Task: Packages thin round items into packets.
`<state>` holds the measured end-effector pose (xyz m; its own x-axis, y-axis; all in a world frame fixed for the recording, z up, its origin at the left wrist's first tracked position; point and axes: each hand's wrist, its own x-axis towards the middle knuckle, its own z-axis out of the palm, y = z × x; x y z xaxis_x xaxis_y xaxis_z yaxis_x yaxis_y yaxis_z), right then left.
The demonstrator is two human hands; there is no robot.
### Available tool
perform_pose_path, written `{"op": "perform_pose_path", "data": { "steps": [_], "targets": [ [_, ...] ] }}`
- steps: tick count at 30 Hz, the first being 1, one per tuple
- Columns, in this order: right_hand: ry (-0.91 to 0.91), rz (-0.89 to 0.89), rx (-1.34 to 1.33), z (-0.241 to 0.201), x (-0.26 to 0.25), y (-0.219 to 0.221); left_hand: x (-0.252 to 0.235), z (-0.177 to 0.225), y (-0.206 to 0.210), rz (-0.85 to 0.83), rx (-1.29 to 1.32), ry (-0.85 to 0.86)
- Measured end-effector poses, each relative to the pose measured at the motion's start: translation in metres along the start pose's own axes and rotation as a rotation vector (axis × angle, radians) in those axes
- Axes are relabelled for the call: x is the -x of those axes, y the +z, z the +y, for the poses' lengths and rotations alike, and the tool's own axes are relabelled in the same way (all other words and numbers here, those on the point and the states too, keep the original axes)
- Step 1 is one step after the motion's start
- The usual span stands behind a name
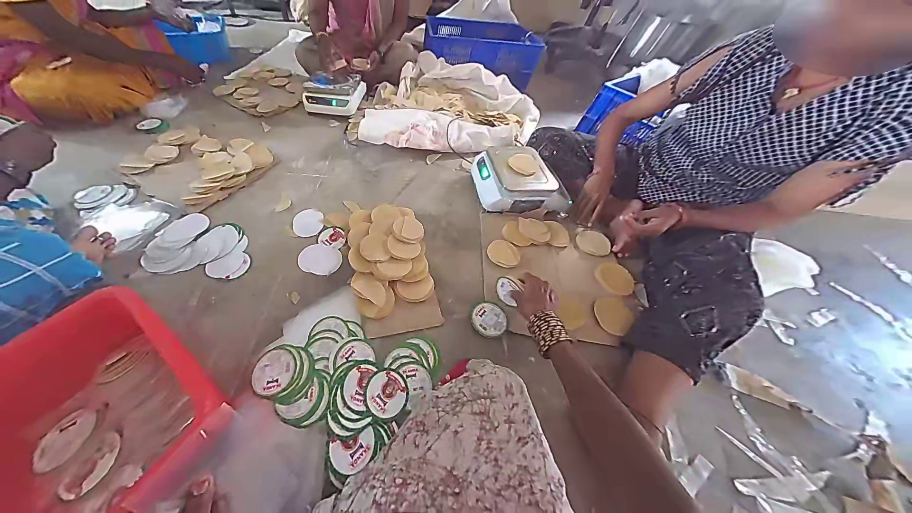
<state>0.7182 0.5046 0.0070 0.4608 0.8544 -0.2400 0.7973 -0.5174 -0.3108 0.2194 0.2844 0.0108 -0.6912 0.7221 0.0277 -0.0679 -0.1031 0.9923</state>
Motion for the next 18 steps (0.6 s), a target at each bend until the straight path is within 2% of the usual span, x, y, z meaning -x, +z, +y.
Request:
{"op": "perform_pose_path", "data": {
  "steps": [3,6,9,11,14,16,18],
  "targets": [
    [0.047,-0.045,-0.078,0.002,0.007,-0.005,0.000,0.000,0.001,-0.023,0.006,0.032],
    [0.013,0.033,-0.206,0.006,0.019,-0.016,-0.001,-0.002,-0.003,0.014,-0.005,0.021],
    [-0.041,0.022,-0.456,0.001,0.062,-0.038,-0.001,-0.004,-0.005,0.041,0.000,0.017],
    [-0.025,-0.067,-0.693,-0.005,0.108,-0.051,-0.001,-0.002,-0.004,0.021,0.000,0.028],
    [0.095,-0.285,-1.158,-0.004,0.169,-0.060,-0.002,-0.004,-0.006,-0.009,-0.003,0.053],
    [0.147,-0.407,-1.352,0.003,0.197,-0.060,-0.001,-0.003,-0.007,-0.020,-0.001,0.054],
    [0.170,-0.454,-1.425,0.007,0.221,-0.061,0.000,-0.004,-0.009,-0.036,0.005,0.060]
  ]
}}
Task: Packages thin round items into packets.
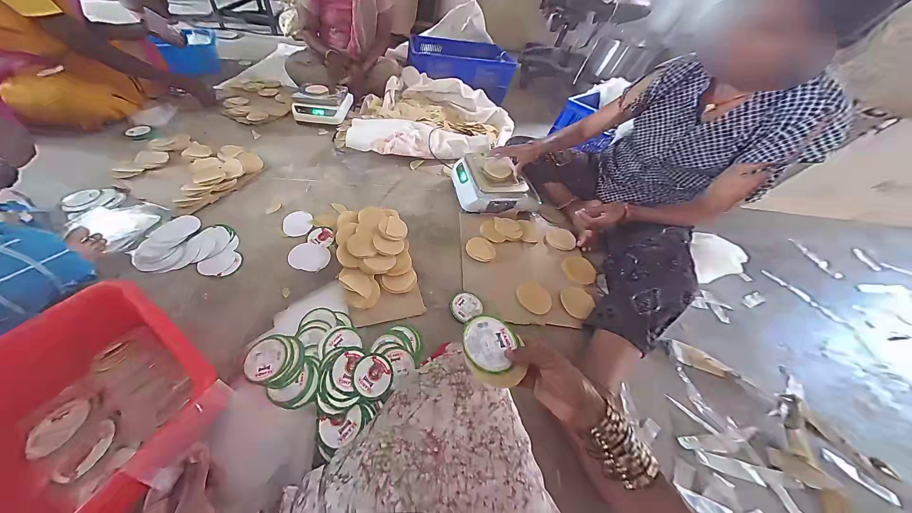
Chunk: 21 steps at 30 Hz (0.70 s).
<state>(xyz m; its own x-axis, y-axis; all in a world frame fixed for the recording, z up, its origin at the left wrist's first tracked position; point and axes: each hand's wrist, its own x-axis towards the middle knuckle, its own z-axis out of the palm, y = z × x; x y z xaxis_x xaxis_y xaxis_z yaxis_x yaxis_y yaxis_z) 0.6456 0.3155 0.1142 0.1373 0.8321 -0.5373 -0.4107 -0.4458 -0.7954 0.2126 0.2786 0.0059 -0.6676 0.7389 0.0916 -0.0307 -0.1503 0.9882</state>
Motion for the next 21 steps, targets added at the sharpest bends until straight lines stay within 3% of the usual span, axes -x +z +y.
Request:
{"op": "perform_pose_path", "data": {
  "steps": [3,6,8,11,13,16,18,19,21],
  "targets": [
    [-0.208,0.015,0.191,0.014,0.022,0.002,0.002,-0.001,-0.002,0.002,0.035,0.003],
    [-0.720,0.192,0.923,0.045,0.036,0.001,0.004,0.000,-0.003,0.015,0.047,-0.001],
    [-0.993,0.181,1.378,0.082,0.036,-0.008,0.007,0.003,-0.002,0.056,0.060,-0.003],
    [-0.791,-0.137,1.679,0.121,0.043,-0.015,0.009,0.009,0.002,0.155,0.083,-0.021],
    [-0.751,-0.151,1.683,0.116,0.048,-0.008,0.009,0.010,0.003,0.181,0.096,-0.023],
    [-0.943,-0.030,1.527,0.104,0.034,0.018,0.006,0.012,0.006,0.197,0.112,-0.019],
    [-0.987,-0.065,1.477,0.100,0.016,0.051,0.004,0.012,0.008,0.212,0.106,-0.031],
    [-0.902,-0.140,1.494,0.098,0.010,0.071,0.003,0.012,0.009,0.220,0.104,-0.034],
    [-0.558,-0.297,1.643,0.091,-0.004,0.118,0.001,0.011,0.009,0.233,0.112,-0.032]
  ]
}}
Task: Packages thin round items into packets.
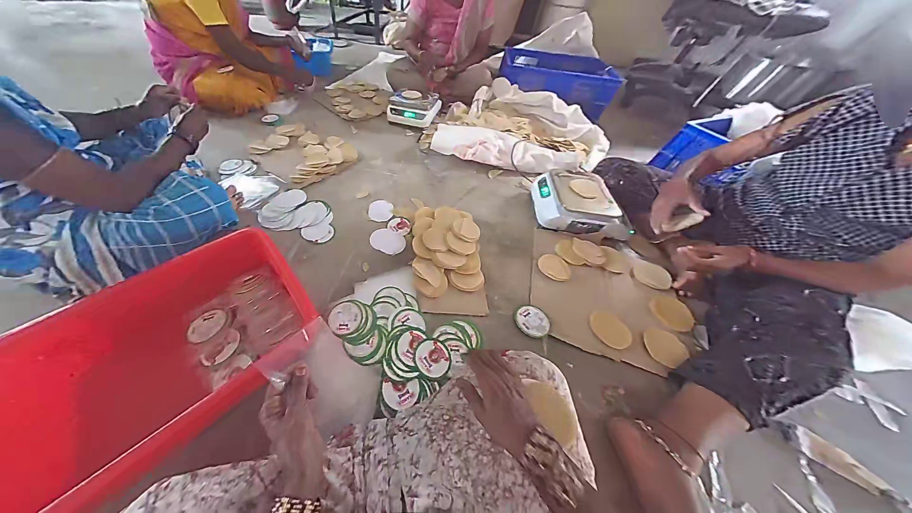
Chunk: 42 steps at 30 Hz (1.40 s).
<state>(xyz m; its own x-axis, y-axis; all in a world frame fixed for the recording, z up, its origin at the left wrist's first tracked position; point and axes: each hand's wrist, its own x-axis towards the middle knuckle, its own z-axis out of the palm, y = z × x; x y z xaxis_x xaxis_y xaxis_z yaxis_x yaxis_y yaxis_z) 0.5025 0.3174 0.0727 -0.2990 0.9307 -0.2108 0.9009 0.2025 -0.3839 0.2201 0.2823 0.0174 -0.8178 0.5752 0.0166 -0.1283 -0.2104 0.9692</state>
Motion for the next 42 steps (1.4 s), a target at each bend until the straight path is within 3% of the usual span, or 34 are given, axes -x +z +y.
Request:
{"op": "perform_pose_path", "data": {
  "steps": [2,5,8,16,23,27,30,32,37,40,42],
  "targets": [
    [0.091,-0.251,0.085,-0.024,-0.045,0.010,-0.001,0.002,0.000,0.002,0.011,-0.001],
    [0.105,-0.338,0.163,-0.031,-0.093,0.053,-0.002,0.004,-0.001,0.006,0.032,-0.009],
    [0.156,-0.339,0.202,-0.027,-0.113,0.080,-0.004,0.001,-0.001,-0.002,0.050,-0.003],
    [0.190,-0.232,0.132,0.000,-0.120,0.079,-0.006,0.000,0.001,-0.050,0.064,0.003],
    [0.198,-0.368,0.183,-0.001,-0.128,0.073,-0.004,0.003,-0.002,-0.023,0.080,-0.010],
    [0.240,-0.311,-0.044,0.006,-0.126,0.063,-0.002,0.004,-0.003,-0.035,0.038,0.001],
    [0.136,-0.109,-0.496,0.019,-0.102,0.048,-0.001,0.005,-0.006,-0.039,0.047,-0.009],
    [0.057,0.001,-0.638,0.022,-0.070,0.020,-0.001,0.006,-0.007,-0.037,0.050,-0.014],
    [0.152,0.196,-0.444,0.051,0.025,-0.052,0.003,0.009,-0.006,-0.112,0.054,0.005],
    [0.252,0.294,-0.414,0.085,0.063,-0.044,0.004,0.004,-0.004,-0.133,0.064,-0.008],
    [0.250,0.265,-0.296,0.105,0.077,-0.031,0.006,0.004,-0.002,-0.128,0.057,-0.020]
  ]
}}
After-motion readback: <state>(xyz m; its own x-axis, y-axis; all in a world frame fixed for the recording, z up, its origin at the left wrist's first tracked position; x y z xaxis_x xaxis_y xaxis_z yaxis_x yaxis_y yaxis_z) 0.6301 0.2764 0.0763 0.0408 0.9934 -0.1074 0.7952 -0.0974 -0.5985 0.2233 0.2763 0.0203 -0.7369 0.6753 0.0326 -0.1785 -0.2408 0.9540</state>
